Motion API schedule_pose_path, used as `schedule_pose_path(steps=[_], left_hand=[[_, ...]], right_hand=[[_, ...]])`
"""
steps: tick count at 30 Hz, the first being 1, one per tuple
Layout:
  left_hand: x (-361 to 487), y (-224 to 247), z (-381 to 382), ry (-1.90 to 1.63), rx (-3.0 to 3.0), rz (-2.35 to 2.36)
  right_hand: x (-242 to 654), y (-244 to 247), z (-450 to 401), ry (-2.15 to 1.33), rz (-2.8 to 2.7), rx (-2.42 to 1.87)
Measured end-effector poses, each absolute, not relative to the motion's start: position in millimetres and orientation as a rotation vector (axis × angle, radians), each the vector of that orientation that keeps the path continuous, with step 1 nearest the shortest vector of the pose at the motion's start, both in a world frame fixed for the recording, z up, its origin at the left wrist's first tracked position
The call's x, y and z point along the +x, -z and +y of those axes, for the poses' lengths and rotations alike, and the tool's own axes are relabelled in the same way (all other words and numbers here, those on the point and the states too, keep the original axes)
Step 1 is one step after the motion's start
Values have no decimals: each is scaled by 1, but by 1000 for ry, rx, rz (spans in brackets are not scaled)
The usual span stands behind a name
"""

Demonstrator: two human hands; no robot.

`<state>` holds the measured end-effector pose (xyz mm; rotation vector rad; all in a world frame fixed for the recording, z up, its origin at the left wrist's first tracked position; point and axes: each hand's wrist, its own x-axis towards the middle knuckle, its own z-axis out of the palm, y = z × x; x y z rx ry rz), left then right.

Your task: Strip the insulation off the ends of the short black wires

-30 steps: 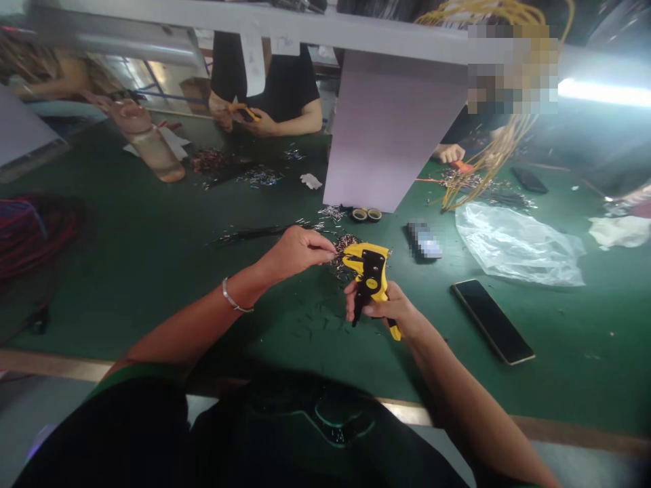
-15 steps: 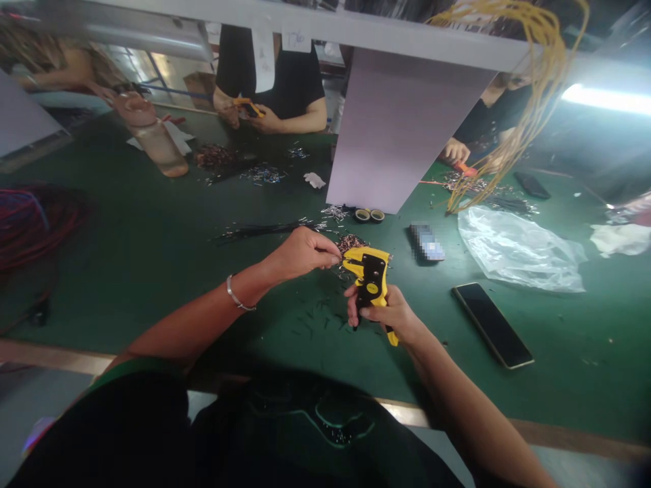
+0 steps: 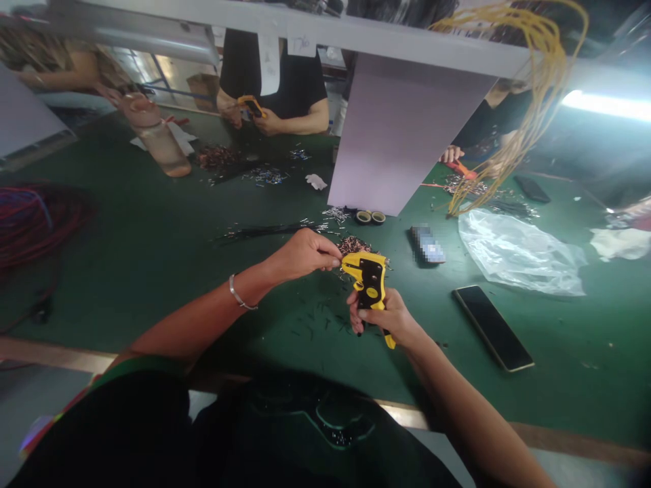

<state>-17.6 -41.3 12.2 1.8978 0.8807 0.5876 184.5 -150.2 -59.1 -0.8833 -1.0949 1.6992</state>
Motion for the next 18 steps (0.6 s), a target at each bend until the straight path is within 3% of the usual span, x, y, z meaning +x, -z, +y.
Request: schedule_pose_path(steps=[18], left_hand=[[-24,12,-10,-583,2157,734]], right_hand=[[173,72,-150,-1520,-1123,-1107]])
